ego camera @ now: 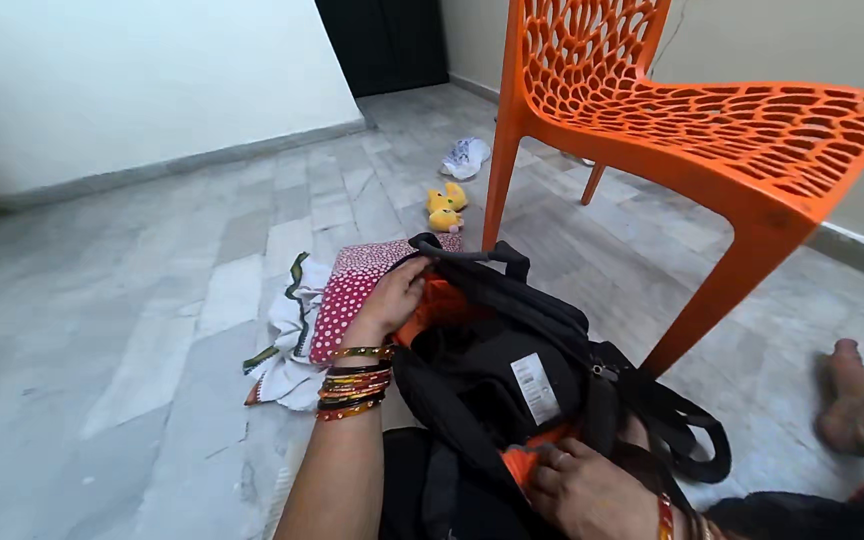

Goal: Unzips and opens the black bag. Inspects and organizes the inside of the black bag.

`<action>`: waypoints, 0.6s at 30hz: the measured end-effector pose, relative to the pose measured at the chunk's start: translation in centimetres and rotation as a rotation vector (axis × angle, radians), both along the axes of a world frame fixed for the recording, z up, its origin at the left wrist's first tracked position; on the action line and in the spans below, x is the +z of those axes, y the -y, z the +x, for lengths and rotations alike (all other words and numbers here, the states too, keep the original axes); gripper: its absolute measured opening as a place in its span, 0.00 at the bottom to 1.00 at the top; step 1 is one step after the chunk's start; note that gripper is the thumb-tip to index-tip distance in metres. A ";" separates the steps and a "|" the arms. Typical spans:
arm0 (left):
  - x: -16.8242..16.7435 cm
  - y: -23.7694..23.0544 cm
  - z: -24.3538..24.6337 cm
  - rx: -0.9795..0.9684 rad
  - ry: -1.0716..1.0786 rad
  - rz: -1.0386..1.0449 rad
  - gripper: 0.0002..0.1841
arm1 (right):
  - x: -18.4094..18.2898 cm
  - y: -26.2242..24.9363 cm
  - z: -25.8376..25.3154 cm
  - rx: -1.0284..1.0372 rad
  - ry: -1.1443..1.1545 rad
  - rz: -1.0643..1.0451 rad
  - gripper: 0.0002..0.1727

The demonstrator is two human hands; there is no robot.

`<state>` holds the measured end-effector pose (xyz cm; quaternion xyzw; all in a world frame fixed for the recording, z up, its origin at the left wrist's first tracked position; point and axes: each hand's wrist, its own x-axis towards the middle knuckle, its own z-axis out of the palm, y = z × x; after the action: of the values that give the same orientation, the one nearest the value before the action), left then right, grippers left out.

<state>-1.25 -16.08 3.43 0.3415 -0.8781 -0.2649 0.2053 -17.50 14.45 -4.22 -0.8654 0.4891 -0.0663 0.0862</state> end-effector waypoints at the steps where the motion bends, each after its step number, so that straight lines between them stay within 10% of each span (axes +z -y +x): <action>1: -0.4 -0.2 -0.2 0.002 -0.019 -0.002 0.21 | -0.2 -0.1 0.2 0.008 -0.020 -0.012 0.11; 9: -2.7 -4.2 0.3 -0.083 0.106 -0.066 0.29 | 0.8 0.1 2.2 -0.117 0.132 0.041 0.42; 18: -2.5 -3.2 3.9 -0.056 -0.095 -0.067 0.14 | -0.1 0.2 4.4 -0.060 0.187 -0.093 0.31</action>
<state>2.66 -12.90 0.93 0.2966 -0.8850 -0.2570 0.2506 -13.09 14.23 -4.28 -0.8436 0.5009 -0.1718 0.0891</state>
